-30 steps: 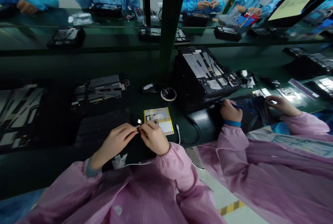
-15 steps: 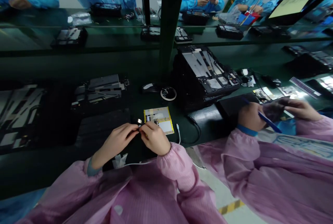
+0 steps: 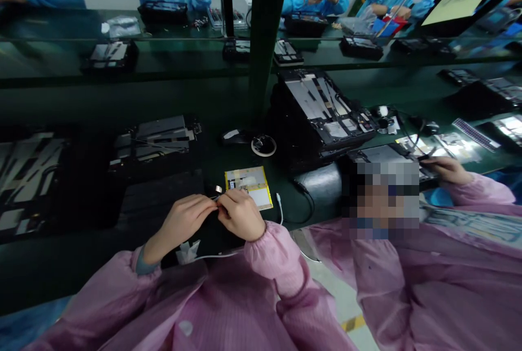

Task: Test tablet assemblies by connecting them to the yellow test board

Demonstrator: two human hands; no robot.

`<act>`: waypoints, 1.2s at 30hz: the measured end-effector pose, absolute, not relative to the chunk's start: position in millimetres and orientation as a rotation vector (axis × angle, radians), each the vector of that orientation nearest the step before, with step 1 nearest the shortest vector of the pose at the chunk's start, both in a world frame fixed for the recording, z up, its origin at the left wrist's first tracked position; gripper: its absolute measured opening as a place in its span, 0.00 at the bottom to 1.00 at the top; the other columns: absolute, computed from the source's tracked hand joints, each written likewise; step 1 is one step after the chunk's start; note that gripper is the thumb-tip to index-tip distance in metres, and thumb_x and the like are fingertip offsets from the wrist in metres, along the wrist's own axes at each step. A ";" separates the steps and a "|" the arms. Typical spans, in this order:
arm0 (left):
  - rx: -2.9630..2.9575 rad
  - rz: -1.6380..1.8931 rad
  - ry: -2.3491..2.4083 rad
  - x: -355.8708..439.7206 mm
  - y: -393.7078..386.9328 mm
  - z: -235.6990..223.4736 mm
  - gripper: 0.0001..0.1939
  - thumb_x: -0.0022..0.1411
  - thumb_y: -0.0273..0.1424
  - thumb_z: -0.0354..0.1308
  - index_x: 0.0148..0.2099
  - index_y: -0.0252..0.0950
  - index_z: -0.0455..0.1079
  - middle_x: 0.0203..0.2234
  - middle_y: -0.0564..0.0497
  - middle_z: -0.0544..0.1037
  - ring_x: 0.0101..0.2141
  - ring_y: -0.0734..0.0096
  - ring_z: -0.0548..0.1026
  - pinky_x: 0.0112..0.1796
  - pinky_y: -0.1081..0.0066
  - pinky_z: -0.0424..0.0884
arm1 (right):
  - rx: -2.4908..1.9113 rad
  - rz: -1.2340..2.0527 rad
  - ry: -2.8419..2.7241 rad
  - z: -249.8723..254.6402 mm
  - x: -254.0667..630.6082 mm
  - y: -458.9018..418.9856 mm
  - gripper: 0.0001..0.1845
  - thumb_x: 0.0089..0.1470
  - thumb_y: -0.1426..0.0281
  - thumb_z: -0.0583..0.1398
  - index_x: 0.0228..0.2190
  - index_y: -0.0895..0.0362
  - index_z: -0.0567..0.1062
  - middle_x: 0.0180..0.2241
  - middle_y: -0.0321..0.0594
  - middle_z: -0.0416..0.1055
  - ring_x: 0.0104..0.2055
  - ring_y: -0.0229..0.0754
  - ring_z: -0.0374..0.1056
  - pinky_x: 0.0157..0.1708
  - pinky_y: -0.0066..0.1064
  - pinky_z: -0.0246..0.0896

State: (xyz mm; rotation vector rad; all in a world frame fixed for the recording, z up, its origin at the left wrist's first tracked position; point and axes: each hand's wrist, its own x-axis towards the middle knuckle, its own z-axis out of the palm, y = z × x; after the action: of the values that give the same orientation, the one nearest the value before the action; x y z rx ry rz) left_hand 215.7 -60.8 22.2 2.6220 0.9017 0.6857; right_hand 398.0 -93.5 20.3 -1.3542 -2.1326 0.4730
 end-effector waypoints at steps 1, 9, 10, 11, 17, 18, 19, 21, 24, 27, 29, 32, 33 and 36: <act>2.615 0.673 0.910 215.8 -60.5 22.2 0.12 0.69 0.28 0.48 0.34 0.36 0.69 0.28 0.52 0.76 0.30 0.71 0.74 0.34 0.70 0.69 | -1.356 0.461 -2.135 20.5 397.5 -92.9 0.07 0.54 0.77 0.56 0.29 0.56 0.72 0.29 0.39 0.69 0.33 0.40 0.63 0.36 0.32 0.56; 2.501 0.613 0.987 219.5 -62.6 16.7 0.08 0.62 0.23 0.51 0.32 0.37 0.69 0.26 0.53 0.72 0.30 0.72 0.72 0.33 0.72 0.68 | -1.475 0.486 -1.864 13.8 439.8 -78.7 0.11 0.63 0.69 0.52 0.37 0.55 0.75 0.37 0.42 0.73 0.42 0.44 0.66 0.44 0.36 0.60; 2.480 0.630 0.989 219.9 -63.2 15.7 0.08 0.62 0.23 0.51 0.33 0.37 0.69 0.26 0.53 0.73 0.30 0.72 0.73 0.33 0.72 0.69 | -1.558 0.405 -1.837 7.7 445.5 -76.0 0.12 0.63 0.70 0.51 0.38 0.56 0.75 0.37 0.43 0.73 0.42 0.44 0.66 0.44 0.37 0.60; 2.451 0.659 0.982 219.8 -63.6 15.2 0.09 0.63 0.23 0.51 0.34 0.38 0.70 0.28 0.52 0.74 0.32 0.71 0.73 0.35 0.72 0.70 | -1.627 0.324 -1.842 0.7 449.8 -73.8 0.13 0.63 0.70 0.51 0.38 0.56 0.75 0.38 0.44 0.73 0.42 0.45 0.65 0.43 0.37 0.60; 2.180 0.826 1.125 198.8 -65.1 21.8 0.19 0.65 0.36 0.54 0.58 0.46 0.65 0.60 0.47 0.65 0.40 0.68 0.75 0.42 0.65 0.74 | -1.761 0.081 -2.042 -29.9 452.7 -71.5 0.13 0.60 0.71 0.54 0.43 0.56 0.76 0.42 0.46 0.72 0.43 0.48 0.62 0.41 0.38 0.56; 2.130 0.851 1.175 190.6 -66.1 22.6 0.19 0.65 0.36 0.53 0.58 0.46 0.64 0.60 0.46 0.63 0.38 0.70 0.75 0.40 0.66 0.75 | -1.763 0.063 -2.055 -30.4 451.8 -71.9 0.13 0.60 0.71 0.54 0.44 0.56 0.75 0.42 0.46 0.72 0.43 0.48 0.62 0.40 0.38 0.56; 2.080 0.882 1.228 181.2 -67.5 22.6 0.19 0.66 0.36 0.53 0.58 0.46 0.64 0.60 0.46 0.63 0.36 0.71 0.74 0.38 0.67 0.75 | -1.764 0.049 -2.060 -30.1 450.9 -72.0 0.13 0.60 0.71 0.54 0.44 0.57 0.75 0.42 0.46 0.72 0.43 0.48 0.61 0.40 0.38 0.56; 1.973 0.965 1.360 158.5 -71.5 19.5 0.18 0.65 0.37 0.53 0.57 0.45 0.64 0.60 0.46 0.63 0.38 0.70 0.74 0.38 0.67 0.75 | -1.765 0.033 -2.053 -28.5 449.3 -71.4 0.14 0.60 0.72 0.54 0.44 0.57 0.76 0.42 0.46 0.72 0.43 0.48 0.61 0.41 0.38 0.56; 1.804 1.107 1.586 118.0 -80.5 7.4 0.19 0.64 0.39 0.54 0.57 0.42 0.65 0.59 0.45 0.63 0.41 0.66 0.74 0.40 0.65 0.75 | -1.760 0.049 -2.027 -29.4 449.2 -68.0 0.15 0.57 0.76 0.53 0.43 0.57 0.76 0.42 0.47 0.72 0.43 0.48 0.62 0.42 0.40 0.58; 1.725 1.198 1.775 77.3 -92.5 -8.2 0.19 0.64 0.42 0.53 0.54 0.40 0.66 0.54 0.44 0.69 0.42 0.63 0.74 0.42 0.62 0.74 | -1.700 0.171 -1.940 -34.9 456.3 -64.3 0.19 0.52 0.78 0.53 0.43 0.57 0.76 0.42 0.46 0.73 0.43 0.48 0.64 0.44 0.41 0.61; 1.732 1.166 1.877 56.1 -101.2 -17.9 0.19 0.65 0.43 0.51 0.53 0.39 0.66 0.48 0.44 0.73 0.42 0.61 0.74 0.45 0.60 0.72 | -1.663 0.272 -1.769 -34.9 464.8 -63.9 0.20 0.51 0.78 0.51 0.43 0.58 0.76 0.39 0.45 0.74 0.41 0.45 0.67 0.43 0.39 0.64; 1.723 1.061 1.993 38.7 -110.9 -29.9 0.22 0.64 0.47 0.49 0.53 0.38 0.66 0.47 0.43 0.74 0.45 0.56 0.74 0.49 0.56 0.70 | -1.659 0.240 -1.439 -16.2 471.0 -70.3 0.19 0.54 0.75 0.48 0.43 0.61 0.74 0.35 0.45 0.74 0.36 0.42 0.70 0.39 0.36 0.66; 1.700 1.044 2.013 36.3 -112.1 -33.1 0.24 0.64 0.48 0.49 0.54 0.38 0.66 0.48 0.42 0.74 0.47 0.54 0.73 0.49 0.55 0.70 | -1.658 0.173 -1.370 -4.6 467.8 -74.8 0.19 0.56 0.74 0.48 0.42 0.61 0.74 0.35 0.45 0.74 0.36 0.42 0.70 0.39 0.36 0.66; 1.583 1.018 1.998 33.8 -109.4 -39.4 0.30 0.63 0.51 0.48 0.59 0.37 0.63 0.50 0.40 0.73 0.50 0.52 0.72 0.51 0.54 0.68 | -1.609 -0.072 -1.418 33.3 435.0 -95.3 0.15 0.59 0.71 0.50 0.42 0.59 0.74 0.36 0.46 0.73 0.39 0.45 0.70 0.41 0.38 0.65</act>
State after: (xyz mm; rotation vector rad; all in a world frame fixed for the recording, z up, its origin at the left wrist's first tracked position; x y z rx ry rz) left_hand 33.8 -109.4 -39.4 1.5831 1.9984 1.0183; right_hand 435.0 -95.3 33.3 -1.6089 -1.4184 -0.0718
